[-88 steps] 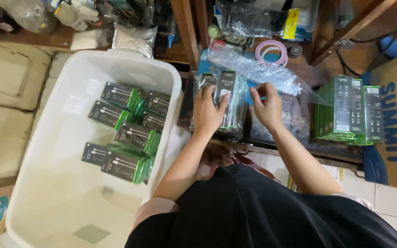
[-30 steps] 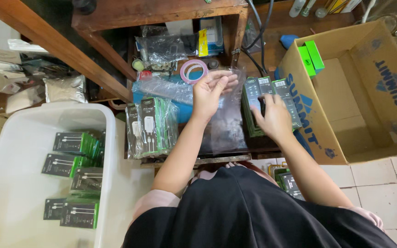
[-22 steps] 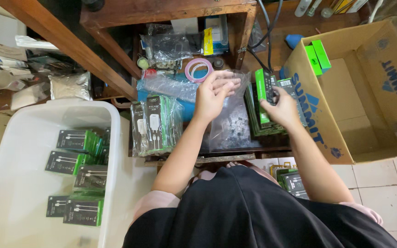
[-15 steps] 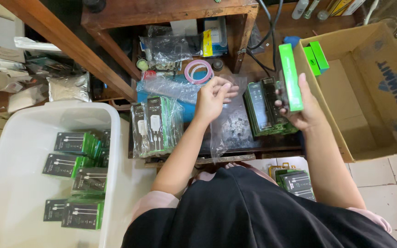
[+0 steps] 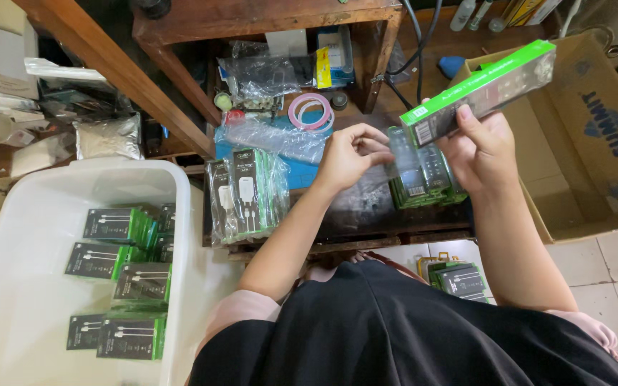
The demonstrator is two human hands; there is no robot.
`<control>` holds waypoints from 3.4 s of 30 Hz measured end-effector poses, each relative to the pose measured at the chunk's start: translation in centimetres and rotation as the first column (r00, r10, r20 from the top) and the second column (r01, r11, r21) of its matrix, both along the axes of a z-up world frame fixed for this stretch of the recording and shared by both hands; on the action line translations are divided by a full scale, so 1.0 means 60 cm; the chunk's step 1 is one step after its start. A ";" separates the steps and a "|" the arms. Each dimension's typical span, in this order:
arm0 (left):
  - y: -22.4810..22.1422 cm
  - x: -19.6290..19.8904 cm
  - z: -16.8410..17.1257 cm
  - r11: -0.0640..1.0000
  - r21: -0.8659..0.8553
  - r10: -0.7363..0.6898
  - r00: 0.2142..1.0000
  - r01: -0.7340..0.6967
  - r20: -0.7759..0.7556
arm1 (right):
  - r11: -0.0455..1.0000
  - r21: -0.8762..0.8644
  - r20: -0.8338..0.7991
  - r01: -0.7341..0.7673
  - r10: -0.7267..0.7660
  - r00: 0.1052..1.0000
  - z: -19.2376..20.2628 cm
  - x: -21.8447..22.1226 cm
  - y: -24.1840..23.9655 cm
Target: The person places packaged phone chargers into clear plastic bags by hand.
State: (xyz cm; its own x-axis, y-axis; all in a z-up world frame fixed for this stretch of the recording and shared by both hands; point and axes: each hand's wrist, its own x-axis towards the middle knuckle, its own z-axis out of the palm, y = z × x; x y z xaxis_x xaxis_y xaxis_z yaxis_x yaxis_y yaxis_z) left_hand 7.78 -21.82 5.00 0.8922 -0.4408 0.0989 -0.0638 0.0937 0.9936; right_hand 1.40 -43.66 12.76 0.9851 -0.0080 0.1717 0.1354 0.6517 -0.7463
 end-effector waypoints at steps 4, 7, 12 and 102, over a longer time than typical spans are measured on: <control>0.004 -0.004 -0.004 0.989 -0.143 -0.030 1.000 0.030 0.004 | 0.999 -0.028 -0.026 0.028 -0.029 0.999 -0.020 0.002 0.013; 0.011 -0.010 -0.005 0.990 0.106 0.080 0.989 -0.093 0.122 | 0.991 -0.031 0.010 0.132 -0.132 0.991 -0.036 0.004 0.021; 0.018 -0.012 -0.004 0.999 0.023 0.039 0.997 -0.040 0.061 | 0.974 -0.110 -0.033 0.196 -0.201 0.979 -0.042 -0.010 0.033; 0.048 0.040 -0.068 0.959 0.092 -0.271 0.963 0.269 0.009 | 0.579 -0.815 0.102 0.029 0.094 0.990 -0.142 0.033 0.055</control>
State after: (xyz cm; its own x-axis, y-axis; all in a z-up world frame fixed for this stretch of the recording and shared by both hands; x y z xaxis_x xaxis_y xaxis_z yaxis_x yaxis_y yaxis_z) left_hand 10.18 -18.94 0.90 0.7371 -0.6726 0.0660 -0.0698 0.0213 0.9973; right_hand 3.40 -40.36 4.22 0.9521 0.2272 0.2048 0.2541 -0.2144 -0.9431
